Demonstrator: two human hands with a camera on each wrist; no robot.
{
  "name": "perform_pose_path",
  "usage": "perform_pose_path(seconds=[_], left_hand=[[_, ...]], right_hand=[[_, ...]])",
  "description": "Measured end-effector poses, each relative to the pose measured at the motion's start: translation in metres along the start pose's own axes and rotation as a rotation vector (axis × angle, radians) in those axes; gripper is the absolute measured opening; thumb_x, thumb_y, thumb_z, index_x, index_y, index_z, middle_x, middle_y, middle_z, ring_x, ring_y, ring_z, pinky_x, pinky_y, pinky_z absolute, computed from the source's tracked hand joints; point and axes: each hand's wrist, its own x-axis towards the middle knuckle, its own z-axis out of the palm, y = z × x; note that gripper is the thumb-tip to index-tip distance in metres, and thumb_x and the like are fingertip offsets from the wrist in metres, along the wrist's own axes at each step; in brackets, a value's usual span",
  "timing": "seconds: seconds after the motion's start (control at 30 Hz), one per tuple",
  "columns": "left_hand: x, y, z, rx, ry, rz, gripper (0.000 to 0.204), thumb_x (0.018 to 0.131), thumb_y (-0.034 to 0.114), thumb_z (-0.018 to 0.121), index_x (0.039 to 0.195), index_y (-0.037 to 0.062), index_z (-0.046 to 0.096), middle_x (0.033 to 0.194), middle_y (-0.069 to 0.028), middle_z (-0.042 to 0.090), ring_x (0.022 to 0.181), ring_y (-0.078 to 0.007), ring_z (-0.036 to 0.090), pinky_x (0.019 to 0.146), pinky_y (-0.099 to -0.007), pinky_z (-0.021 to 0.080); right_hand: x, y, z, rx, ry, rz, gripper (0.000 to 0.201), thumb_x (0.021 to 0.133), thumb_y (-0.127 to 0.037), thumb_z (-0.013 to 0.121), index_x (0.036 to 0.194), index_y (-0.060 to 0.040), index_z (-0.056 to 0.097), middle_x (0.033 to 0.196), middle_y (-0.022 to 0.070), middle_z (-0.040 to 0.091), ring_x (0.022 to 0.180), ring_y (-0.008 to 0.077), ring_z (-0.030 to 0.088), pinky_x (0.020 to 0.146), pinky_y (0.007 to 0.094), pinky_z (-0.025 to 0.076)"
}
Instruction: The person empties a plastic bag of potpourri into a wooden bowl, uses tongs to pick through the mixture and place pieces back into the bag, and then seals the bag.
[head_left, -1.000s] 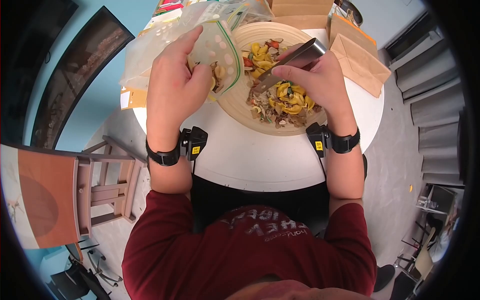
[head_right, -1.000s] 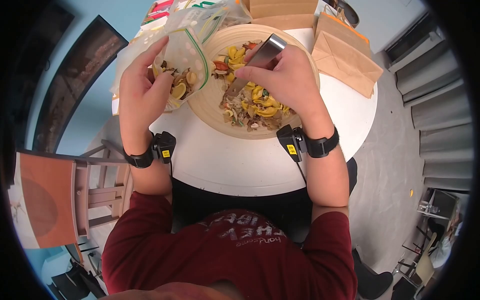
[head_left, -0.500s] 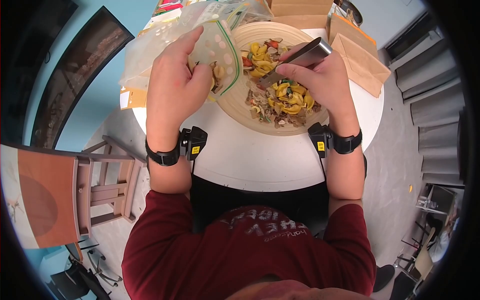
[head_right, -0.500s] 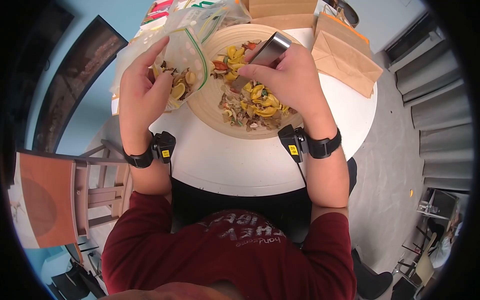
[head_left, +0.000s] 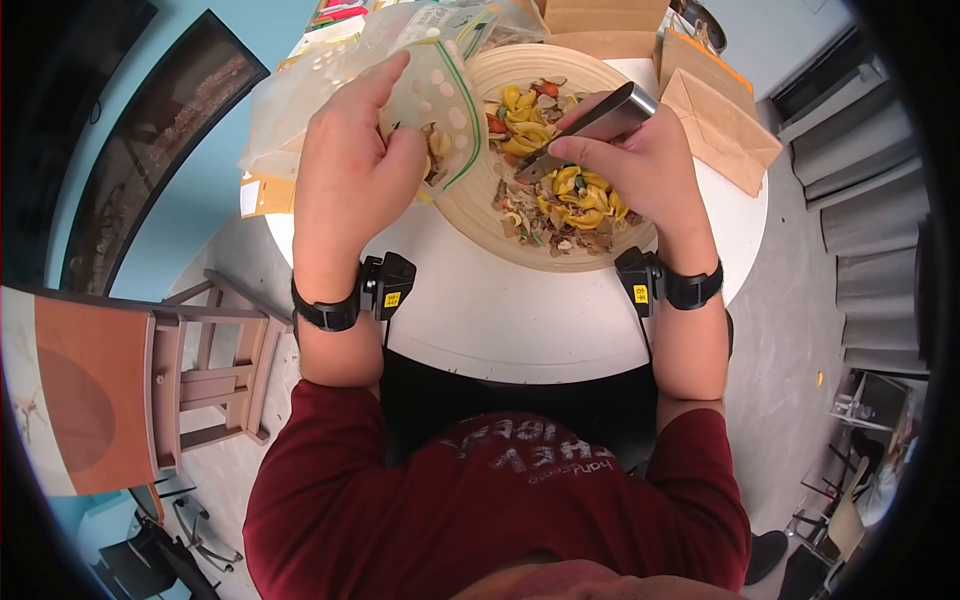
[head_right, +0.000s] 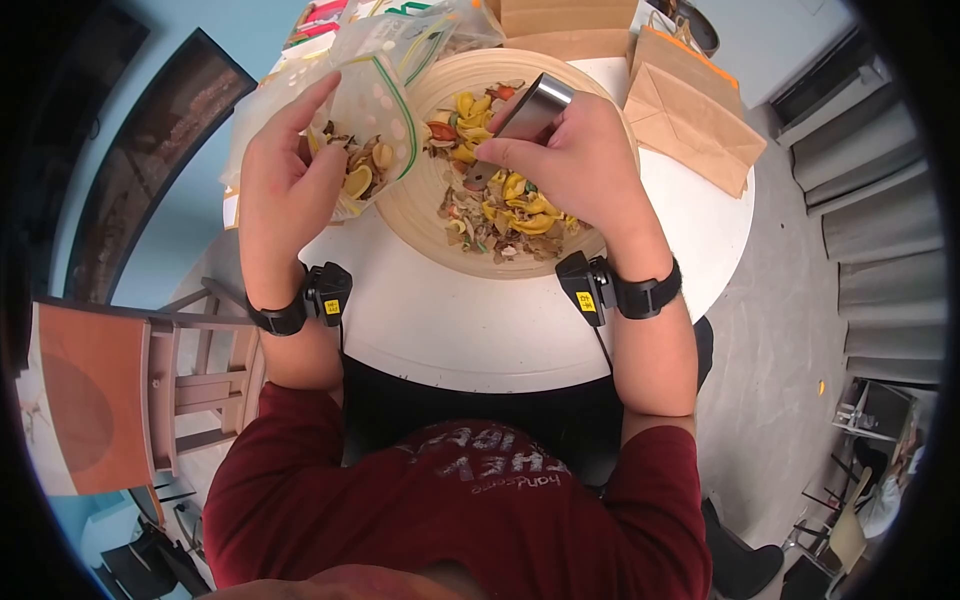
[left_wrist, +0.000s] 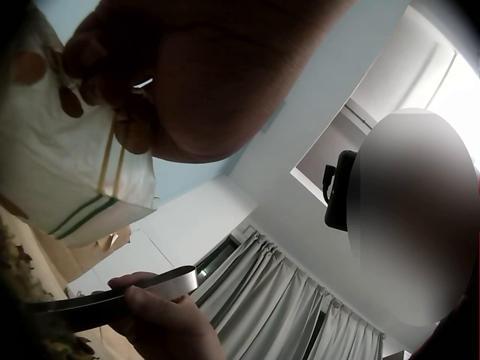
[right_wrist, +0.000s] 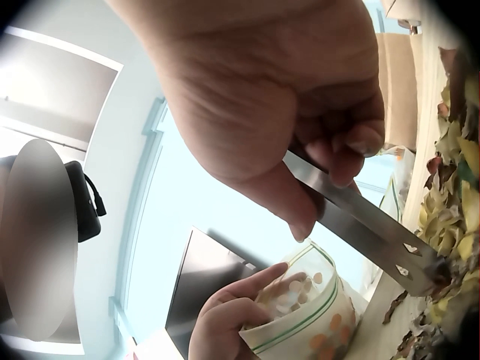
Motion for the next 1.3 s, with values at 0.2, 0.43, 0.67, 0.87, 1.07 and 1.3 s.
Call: perform_pose_path(seconds=[0.2, 0.43, 0.67, 0.87, 1.07, 1.3], left_hand=[[0.000, 0.001, -0.001, 0.024, -0.025, 0.000, 0.056, 0.080, 0.004, 0.059, 0.135, -0.0055, 0.063, 0.097, -0.0243, 0.070, 0.066, -0.0285, 0.060, 0.068, -0.0373, 0.052], [0.000, -0.004, 0.000, 0.041, -0.012, 0.047, 0.056, 0.081, 0.001, 0.057, 0.137, -0.0038, 0.063, 0.090, -0.0143, 0.066, 0.064, -0.0186, 0.055, 0.063, -0.0318, 0.047], [-0.001, -0.006, -0.003, -0.007, 0.041, -0.024, 0.058, 0.085, -0.004, 0.056, 0.142, 0.0003, 0.062, 0.088, 0.0003, 0.067, 0.065, -0.0022, 0.051, 0.057, -0.0214, 0.042], [0.000, -0.005, -0.005, -0.002, 0.035, -0.025, 0.057, 0.087, -0.004, 0.055, 0.143, -0.0005, 0.061, 0.089, 0.0008, 0.066, 0.065, -0.0017, 0.050, 0.057, -0.0209, 0.041], [0.001, -0.009, -0.003, -0.009, 0.044, -0.002, 0.057, 0.086, -0.004, 0.055, 0.143, -0.0002, 0.061, 0.087, 0.0016, 0.065, 0.064, -0.0013, 0.049, 0.056, -0.0209, 0.039], [0.000, -0.008, -0.001, 0.002, 0.024, 0.004, 0.056, 0.084, -0.001, 0.056, 0.140, -0.0032, 0.062, 0.094, -0.0099, 0.069, 0.069, -0.0129, 0.057, 0.063, -0.0276, 0.046]], right_hand=[[-0.002, -0.004, -0.006, 0.180, 0.096, -0.030, 0.020, 0.082, -0.010, 0.085, 0.097, 0.0004, 0.077, 0.084, 0.0057, 0.077, 0.078, 0.0118, 0.071, 0.073, 0.0270, 0.055], [-0.001, -0.013, -0.005, 0.493, 0.169, -0.137, 0.020, 0.083, -0.003, 0.080, 0.103, 0.0029, 0.076, 0.091, 0.0104, 0.078, 0.085, 0.0132, 0.073, 0.079, 0.0261, 0.056], [0.001, -0.002, 0.005, 0.086, 0.080, -0.009, 0.023, 0.084, -0.004, 0.083, 0.105, 0.0025, 0.075, 0.087, 0.0068, 0.078, 0.079, 0.0110, 0.070, 0.075, 0.0254, 0.055], [0.001, -0.002, 0.007, 0.012, 0.031, -0.011, 0.017, 0.084, -0.003, 0.082, 0.099, 0.0012, 0.076, 0.089, 0.0065, 0.079, 0.082, 0.0114, 0.072, 0.076, 0.0252, 0.056], [0.001, 0.001, 0.010, -0.007, 0.013, -0.049, 0.018, 0.085, -0.003, 0.081, 0.101, 0.0006, 0.077, 0.090, 0.0070, 0.079, 0.082, 0.0111, 0.072, 0.076, 0.0248, 0.056], [-0.001, -0.009, -0.004, 0.244, 0.171, -0.089, 0.022, 0.083, -0.005, 0.083, 0.103, 0.0003, 0.077, 0.085, 0.0058, 0.077, 0.077, 0.0106, 0.071, 0.072, 0.0242, 0.055]])
